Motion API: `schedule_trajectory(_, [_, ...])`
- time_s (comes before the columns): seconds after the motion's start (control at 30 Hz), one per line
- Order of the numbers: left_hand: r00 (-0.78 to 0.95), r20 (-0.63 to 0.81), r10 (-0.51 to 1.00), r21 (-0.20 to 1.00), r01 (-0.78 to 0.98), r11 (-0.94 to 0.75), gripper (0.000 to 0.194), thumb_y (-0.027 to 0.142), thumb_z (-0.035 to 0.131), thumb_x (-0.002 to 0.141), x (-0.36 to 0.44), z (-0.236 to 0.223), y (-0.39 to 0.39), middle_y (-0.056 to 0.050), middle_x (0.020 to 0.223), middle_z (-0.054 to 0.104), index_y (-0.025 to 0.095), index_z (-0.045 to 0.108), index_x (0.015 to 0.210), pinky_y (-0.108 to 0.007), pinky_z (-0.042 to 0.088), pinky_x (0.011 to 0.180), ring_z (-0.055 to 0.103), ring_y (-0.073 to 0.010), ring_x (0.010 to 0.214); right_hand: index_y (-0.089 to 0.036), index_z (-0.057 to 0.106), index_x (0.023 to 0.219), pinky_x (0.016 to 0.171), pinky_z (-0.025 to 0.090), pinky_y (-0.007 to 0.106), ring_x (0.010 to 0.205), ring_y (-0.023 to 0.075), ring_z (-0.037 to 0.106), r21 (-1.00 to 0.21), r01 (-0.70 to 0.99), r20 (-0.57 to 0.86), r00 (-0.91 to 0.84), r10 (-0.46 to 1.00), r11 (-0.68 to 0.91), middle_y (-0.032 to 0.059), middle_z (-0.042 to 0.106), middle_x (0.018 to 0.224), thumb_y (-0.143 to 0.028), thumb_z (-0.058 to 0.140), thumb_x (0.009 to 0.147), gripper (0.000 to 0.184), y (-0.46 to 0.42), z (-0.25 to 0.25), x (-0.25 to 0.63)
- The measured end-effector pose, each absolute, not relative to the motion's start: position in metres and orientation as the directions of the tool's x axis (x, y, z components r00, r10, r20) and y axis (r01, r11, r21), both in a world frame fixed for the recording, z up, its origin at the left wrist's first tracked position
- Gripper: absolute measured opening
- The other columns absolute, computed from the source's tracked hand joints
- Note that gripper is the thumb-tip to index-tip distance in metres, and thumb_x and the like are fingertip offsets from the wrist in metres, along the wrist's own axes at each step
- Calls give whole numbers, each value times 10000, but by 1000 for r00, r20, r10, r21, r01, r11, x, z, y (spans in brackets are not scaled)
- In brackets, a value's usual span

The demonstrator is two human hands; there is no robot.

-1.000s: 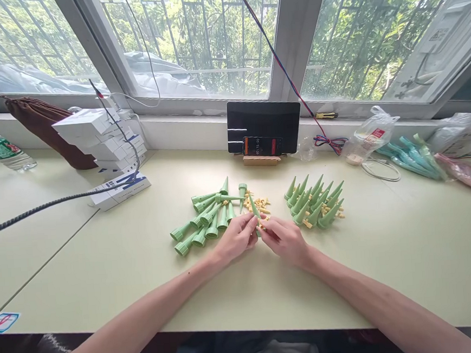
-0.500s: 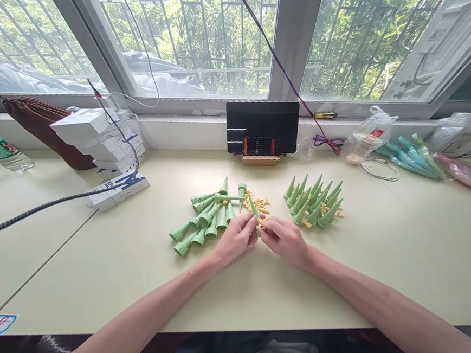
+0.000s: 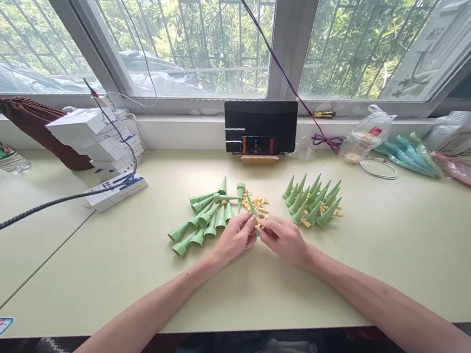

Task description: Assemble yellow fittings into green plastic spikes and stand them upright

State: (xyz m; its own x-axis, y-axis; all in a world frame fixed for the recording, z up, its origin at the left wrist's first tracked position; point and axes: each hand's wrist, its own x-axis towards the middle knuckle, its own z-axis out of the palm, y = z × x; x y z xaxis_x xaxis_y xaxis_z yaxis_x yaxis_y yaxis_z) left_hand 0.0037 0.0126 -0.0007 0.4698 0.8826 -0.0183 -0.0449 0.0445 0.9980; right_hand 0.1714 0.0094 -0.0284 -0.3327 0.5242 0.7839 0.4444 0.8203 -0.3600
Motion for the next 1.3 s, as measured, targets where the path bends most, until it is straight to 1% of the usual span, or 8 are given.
schedule_trajectory(0.27, [468,-19,884,999,-34,40,402,541,544,910,4,0,14,60,573,379,141,572,900,-191,242,418,327,-53,448,-216,567,830,647,560,230,616,121,624,-295,473,824,-314,471,831,-29,524,603,-147,512,942,143,11,-30,171])
schedule_trajectory(0.57, [467,-18,884,998,-46,44,416,561,559,894,4,1,12,60,574,383,148,555,844,-190,230,410,323,-48,438,-221,572,848,624,557,231,613,123,625,-298,464,819,-324,473,834,-29,530,611,-138,521,937,132,12,-32,172])
schedule_trajectory(0.87, [456,-22,890,999,-27,39,401,547,543,908,4,4,13,65,559,375,150,562,857,-183,218,391,317,-46,417,-232,602,891,649,562,273,542,116,536,-406,434,779,-296,553,804,-32,519,606,-178,503,961,132,12,-32,171])
schedule_trajectory(0.97, [431,6,903,1000,-1,-6,371,525,533,922,2,6,15,65,549,392,158,551,864,-186,255,401,340,-53,421,-224,626,943,593,530,263,533,114,500,-458,420,767,-259,588,783,-23,544,633,-228,527,970,103,11,-27,172])
schedule_trajectory(1.07, [327,82,942,992,61,-107,351,497,560,914,-4,10,20,62,536,387,158,556,824,-190,291,420,357,-62,445,-209,639,1019,549,489,250,551,117,517,-519,430,746,-194,637,739,-12,589,671,-266,565,960,111,10,-23,173])
schedule_trajectory(1.13, [207,143,968,976,133,-173,338,482,588,896,-9,13,23,61,545,370,161,559,794,-191,257,406,342,-63,448,-202,643,1022,570,491,253,562,121,541,-576,456,718,-115,686,679,-5,618,692,-266,551,965,126,10,-21,175])
schedule_trajectory(1.2, [139,192,972,945,243,-221,329,467,595,889,-12,16,25,36,591,438,157,582,782,-198,278,413,391,-71,467,-195,643,996,585,491,257,574,126,560,-616,495,682,-55,729,613,8,648,728,-256,524,971,136,12,-20,176])
schedule_trajectory(1.3, [129,215,968,887,390,-248,283,427,603,875,-12,17,24,21,643,538,155,618,953,-212,343,446,463,-93,487,-186,638,964,576,470,260,561,124,547,-626,556,626,-60,777,547,21,666,779,-244,513,965,138,16,-21,178])
